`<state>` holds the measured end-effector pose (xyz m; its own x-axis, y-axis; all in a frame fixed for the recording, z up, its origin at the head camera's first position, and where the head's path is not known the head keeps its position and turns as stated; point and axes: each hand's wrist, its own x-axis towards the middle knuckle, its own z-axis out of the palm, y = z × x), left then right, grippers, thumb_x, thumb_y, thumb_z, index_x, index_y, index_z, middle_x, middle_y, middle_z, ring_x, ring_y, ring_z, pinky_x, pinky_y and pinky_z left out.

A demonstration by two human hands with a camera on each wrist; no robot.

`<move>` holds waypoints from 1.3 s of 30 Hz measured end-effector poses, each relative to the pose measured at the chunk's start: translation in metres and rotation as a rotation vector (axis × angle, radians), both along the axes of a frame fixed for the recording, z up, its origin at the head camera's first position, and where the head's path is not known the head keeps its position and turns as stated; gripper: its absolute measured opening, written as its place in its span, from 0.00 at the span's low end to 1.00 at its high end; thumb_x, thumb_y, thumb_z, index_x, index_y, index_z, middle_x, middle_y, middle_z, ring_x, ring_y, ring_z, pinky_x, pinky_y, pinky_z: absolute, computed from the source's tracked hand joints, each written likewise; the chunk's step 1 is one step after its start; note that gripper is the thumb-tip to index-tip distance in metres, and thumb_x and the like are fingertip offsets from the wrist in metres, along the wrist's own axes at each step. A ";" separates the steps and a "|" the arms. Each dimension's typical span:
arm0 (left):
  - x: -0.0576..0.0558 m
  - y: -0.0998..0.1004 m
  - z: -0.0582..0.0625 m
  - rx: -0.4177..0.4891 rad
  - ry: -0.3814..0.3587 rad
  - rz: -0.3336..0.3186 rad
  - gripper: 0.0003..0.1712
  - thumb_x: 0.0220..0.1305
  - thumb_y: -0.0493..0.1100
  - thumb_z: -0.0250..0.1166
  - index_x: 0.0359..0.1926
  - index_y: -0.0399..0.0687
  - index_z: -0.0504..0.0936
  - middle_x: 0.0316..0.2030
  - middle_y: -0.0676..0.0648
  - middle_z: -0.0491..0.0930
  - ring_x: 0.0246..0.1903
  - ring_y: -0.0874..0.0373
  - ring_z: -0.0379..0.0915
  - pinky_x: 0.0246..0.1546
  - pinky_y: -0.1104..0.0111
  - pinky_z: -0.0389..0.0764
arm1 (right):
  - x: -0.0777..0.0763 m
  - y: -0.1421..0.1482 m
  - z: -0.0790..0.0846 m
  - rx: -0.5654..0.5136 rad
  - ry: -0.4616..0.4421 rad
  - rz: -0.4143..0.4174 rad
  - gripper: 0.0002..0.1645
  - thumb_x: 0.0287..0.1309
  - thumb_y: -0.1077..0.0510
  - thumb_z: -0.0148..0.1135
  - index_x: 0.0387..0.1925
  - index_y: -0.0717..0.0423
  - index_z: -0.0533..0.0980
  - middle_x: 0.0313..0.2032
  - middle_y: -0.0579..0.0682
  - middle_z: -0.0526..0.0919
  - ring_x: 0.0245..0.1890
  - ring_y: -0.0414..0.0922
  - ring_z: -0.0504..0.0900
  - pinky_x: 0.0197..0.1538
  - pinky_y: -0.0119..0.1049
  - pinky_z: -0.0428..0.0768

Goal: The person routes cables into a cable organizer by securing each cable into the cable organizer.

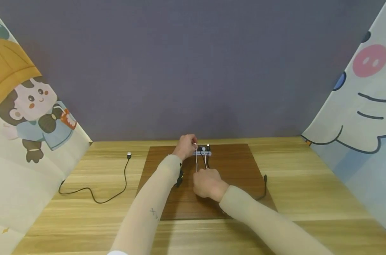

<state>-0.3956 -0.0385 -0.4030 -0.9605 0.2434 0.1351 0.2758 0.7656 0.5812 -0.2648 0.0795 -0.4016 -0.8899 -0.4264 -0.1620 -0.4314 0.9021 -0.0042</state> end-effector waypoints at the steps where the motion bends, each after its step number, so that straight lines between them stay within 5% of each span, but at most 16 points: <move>1: 0.000 0.000 0.000 -0.007 0.003 0.002 0.10 0.68 0.31 0.65 0.49 0.36 0.82 0.41 0.40 0.82 0.41 0.48 0.79 0.39 0.60 0.81 | 0.000 0.000 0.000 0.005 -0.001 0.001 0.13 0.61 0.54 0.61 0.21 0.52 0.78 0.21 0.48 0.77 0.22 0.45 0.79 0.27 0.44 0.81; 19: -0.004 0.005 0.001 -0.070 -0.045 0.049 0.08 0.69 0.34 0.65 0.48 0.38 0.82 0.42 0.41 0.81 0.40 0.50 0.79 0.39 0.61 0.81 | 0.000 -0.008 -0.005 0.116 0.081 0.039 0.12 0.62 0.51 0.61 0.30 0.53 0.83 0.23 0.49 0.80 0.22 0.45 0.78 0.27 0.42 0.80; 39: 0.000 0.006 0.001 -0.148 -0.097 0.041 0.17 0.73 0.35 0.60 0.60 0.38 0.81 0.59 0.38 0.78 0.61 0.43 0.73 0.57 0.56 0.78 | 0.005 -0.003 -0.005 0.085 0.054 0.024 0.18 0.70 0.44 0.58 0.36 0.52 0.85 0.23 0.49 0.80 0.26 0.47 0.83 0.28 0.44 0.82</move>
<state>-0.3957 -0.0328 -0.4020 -0.9767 0.2144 0.0066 0.1908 0.8541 0.4839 -0.2601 0.0760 -0.4064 -0.8882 -0.4342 -0.1503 -0.4502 0.8877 0.0962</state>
